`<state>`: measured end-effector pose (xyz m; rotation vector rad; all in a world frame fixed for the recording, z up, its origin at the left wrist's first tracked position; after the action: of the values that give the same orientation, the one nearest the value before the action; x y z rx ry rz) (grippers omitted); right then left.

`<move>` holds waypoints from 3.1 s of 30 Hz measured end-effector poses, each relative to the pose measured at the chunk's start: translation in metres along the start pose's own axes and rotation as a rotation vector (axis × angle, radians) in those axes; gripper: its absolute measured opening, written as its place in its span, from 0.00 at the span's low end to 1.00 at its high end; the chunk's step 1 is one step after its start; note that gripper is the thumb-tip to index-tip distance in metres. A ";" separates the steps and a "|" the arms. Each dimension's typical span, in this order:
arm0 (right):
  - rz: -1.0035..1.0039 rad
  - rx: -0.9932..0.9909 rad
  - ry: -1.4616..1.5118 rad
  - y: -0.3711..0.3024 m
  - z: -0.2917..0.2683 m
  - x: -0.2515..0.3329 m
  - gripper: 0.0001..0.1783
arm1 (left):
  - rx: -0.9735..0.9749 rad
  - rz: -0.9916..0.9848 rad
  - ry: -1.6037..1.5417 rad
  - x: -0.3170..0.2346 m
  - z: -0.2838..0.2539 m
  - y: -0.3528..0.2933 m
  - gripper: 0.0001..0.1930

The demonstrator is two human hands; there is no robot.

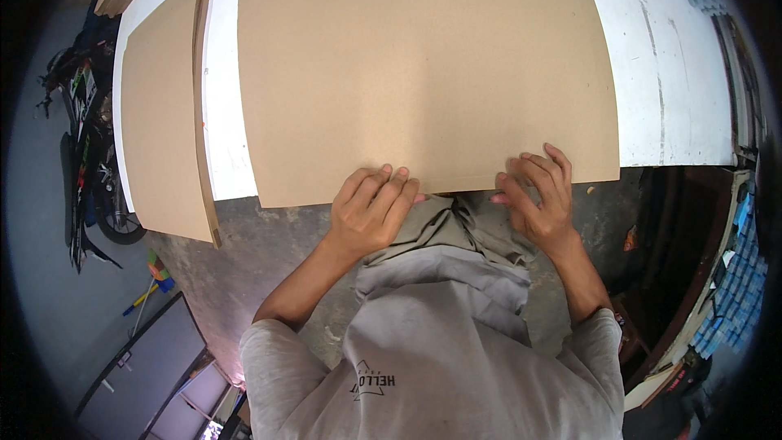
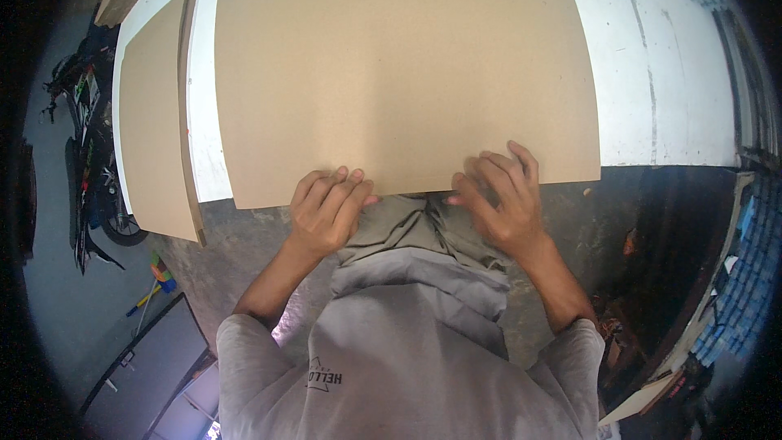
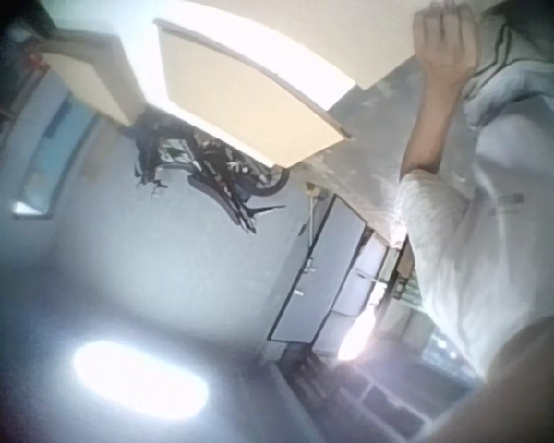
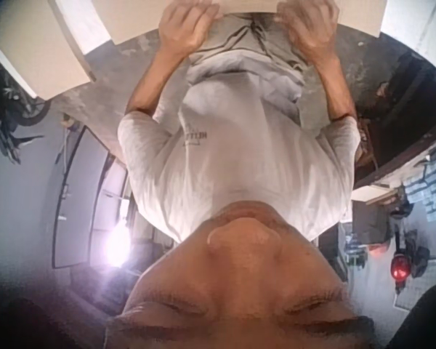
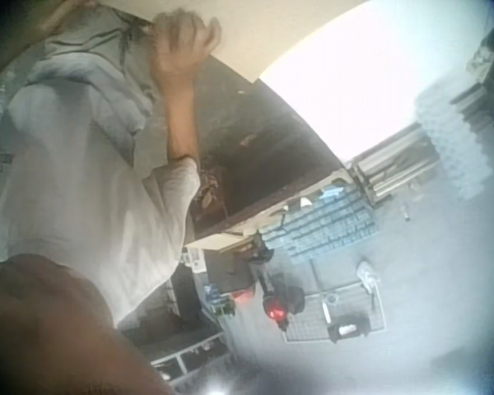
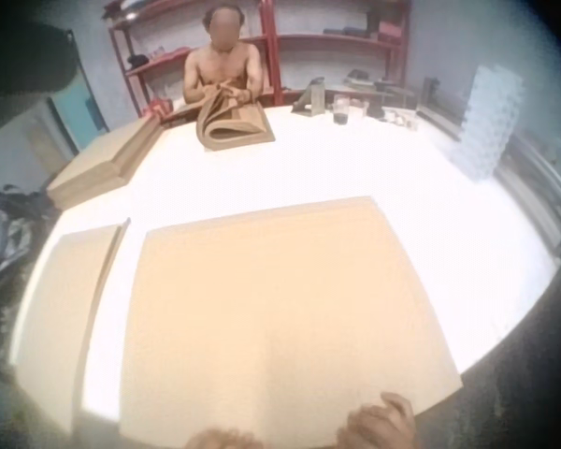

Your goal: The person folds large flat cardboard sheets in half on a white worktable, pressing the crease with both hands. They repeatedly pick up a sheet, fold it, and place it aside, building a stack of folded pieces.

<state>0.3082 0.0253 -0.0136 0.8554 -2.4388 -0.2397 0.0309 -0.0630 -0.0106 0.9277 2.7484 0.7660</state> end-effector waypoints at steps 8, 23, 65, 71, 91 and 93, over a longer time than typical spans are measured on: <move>-0.037 -0.067 0.048 0.003 0.000 -0.002 0.15 | -0.011 -0.011 -0.042 0.004 -0.004 -0.008 0.12; -0.032 -0.248 -0.013 -0.009 -0.008 -0.024 0.15 | -0.005 -0.189 0.089 0.009 -0.022 -0.067 0.12; 0.462 0.335 -0.430 0.050 0.000 -0.001 0.39 | 0.394 -0.585 -0.238 0.026 0.022 0.067 0.42; 0.502 0.258 -0.373 0.076 0.027 0.032 0.39 | 0.291 -0.613 -0.092 0.029 0.044 0.080 0.40; 0.383 0.170 -0.352 0.088 0.049 0.031 0.40 | 0.105 -0.591 -0.167 0.122 -0.034 -0.058 0.38; 0.366 0.140 -0.356 0.086 0.050 0.030 0.40 | 0.115 -0.586 -0.141 0.118 -0.034 -0.054 0.36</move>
<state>0.2168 0.0734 -0.0141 0.4316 -2.9181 -0.0901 -0.1017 -0.0431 -0.0053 0.1471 2.7294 0.4203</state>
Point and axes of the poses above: each hand's wrist, its own y-axis towards the middle knuckle, its own z-axis out of the palm, x = y × z, the point moved 1 cm from there along y, towards the middle knuckle, and after that the axes turned 14 degrees about z, right-handed, at the moved point
